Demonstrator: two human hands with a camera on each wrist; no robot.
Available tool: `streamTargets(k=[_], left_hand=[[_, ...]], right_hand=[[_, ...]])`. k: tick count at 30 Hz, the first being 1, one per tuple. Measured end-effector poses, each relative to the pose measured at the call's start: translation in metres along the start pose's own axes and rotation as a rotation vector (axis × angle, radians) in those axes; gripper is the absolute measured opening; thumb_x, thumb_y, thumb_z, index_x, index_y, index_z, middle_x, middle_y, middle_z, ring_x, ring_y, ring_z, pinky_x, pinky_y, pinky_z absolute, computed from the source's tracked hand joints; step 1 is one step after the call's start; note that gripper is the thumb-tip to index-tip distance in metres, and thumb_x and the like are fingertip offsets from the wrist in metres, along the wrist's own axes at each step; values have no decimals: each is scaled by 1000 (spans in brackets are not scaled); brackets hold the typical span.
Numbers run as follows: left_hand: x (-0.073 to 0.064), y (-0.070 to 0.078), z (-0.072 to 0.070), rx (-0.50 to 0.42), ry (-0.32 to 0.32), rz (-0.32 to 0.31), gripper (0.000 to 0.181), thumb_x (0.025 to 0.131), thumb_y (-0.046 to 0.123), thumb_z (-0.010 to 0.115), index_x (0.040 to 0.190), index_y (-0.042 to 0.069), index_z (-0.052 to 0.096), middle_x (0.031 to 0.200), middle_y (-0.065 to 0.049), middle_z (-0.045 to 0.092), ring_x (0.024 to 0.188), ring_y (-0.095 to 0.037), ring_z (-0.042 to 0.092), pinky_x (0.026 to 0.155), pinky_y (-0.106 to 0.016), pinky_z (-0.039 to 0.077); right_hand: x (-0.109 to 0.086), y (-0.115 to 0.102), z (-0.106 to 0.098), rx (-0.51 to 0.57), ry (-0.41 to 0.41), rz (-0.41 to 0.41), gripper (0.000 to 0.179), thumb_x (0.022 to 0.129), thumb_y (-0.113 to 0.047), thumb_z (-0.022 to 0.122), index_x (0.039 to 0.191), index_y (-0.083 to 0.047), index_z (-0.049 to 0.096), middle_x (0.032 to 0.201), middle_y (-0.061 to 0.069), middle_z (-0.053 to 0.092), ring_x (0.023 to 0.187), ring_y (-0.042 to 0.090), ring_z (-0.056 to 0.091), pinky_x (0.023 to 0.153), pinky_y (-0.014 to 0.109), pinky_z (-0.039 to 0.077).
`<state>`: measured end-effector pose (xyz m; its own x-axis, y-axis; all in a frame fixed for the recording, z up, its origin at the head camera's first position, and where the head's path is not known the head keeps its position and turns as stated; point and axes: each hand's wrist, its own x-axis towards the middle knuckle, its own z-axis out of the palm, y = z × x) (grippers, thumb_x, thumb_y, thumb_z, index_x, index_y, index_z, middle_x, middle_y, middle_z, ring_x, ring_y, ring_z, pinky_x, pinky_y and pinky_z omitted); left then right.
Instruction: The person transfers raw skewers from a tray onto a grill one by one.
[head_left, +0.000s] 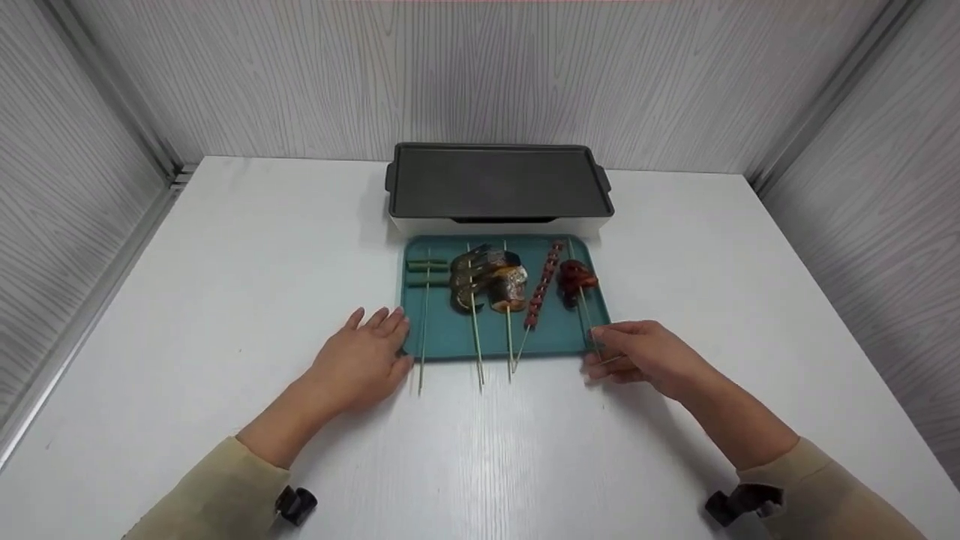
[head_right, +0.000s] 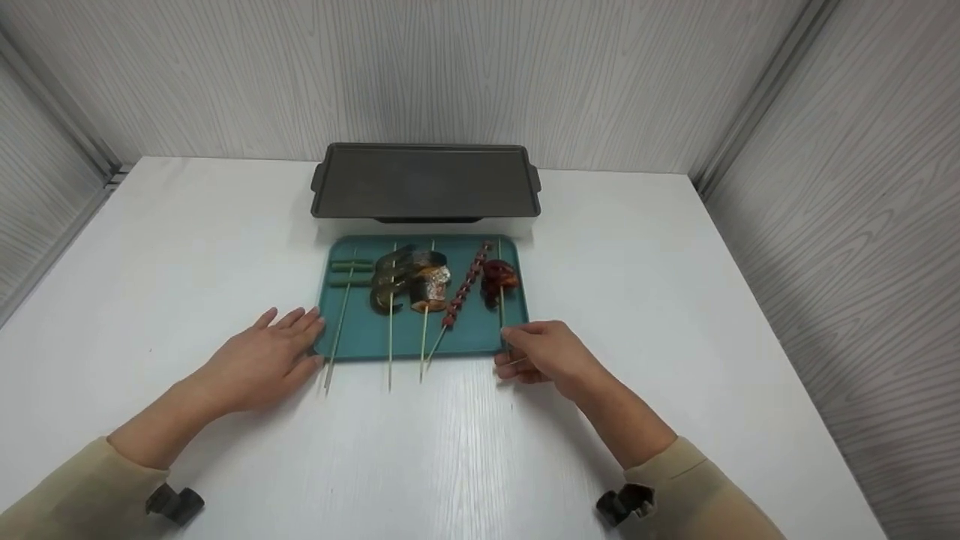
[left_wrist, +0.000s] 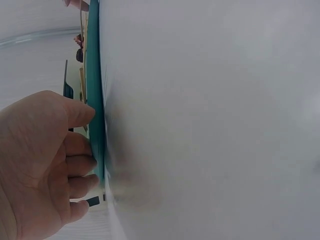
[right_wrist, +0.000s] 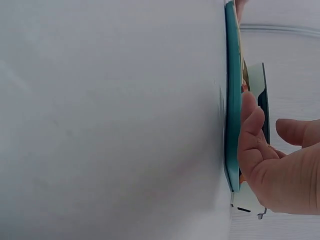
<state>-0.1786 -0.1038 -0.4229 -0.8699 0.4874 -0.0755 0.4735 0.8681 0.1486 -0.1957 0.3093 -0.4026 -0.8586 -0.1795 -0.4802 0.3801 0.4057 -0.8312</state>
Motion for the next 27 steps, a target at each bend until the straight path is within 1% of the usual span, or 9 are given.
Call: streamTargets(k=[4,9,13,20,27], left_hand=[[-1,1,1,-10,7,-3,58,111,30,51,152,-11,49,160,-26,46,150,-44,41,124,-63,26],[-1,0,2,-14,13,-3,58,111,30,51,152,-11,49,160,-26,46,151,-44,40,124,-62,26],[-1,-1,3,-12,16,-4,58,111,30,51,152,-11,49,160,-26,46,150,-43,41,124,-62,26],[0,-1,4,-9,7,-9,58,111,30,50,152,-11,49,160,-26,45,151,-43,40,124,-62,26],[1,-1,4,-10,-9,-17,60,111,32,50,154,-11,47,161,-26,44,152,-43,39,125,-62,24]], right_hand=[[0,2,1,59,-11,8,45,109,-28,63,139,6,62,109,11,79,97,19,78,82,29,59],[-2,3,3,101,-6,-21,44,109,-20,64,144,7,59,108,8,79,96,15,76,81,27,58],[-4,3,4,125,2,-43,44,108,-18,64,145,7,58,108,7,79,97,14,75,82,25,57],[-11,2,3,135,13,-68,45,109,-17,62,146,8,57,112,11,78,99,15,75,85,26,57],[-23,-3,2,114,16,-75,46,109,-18,62,146,9,57,116,16,77,99,15,75,84,24,57]])
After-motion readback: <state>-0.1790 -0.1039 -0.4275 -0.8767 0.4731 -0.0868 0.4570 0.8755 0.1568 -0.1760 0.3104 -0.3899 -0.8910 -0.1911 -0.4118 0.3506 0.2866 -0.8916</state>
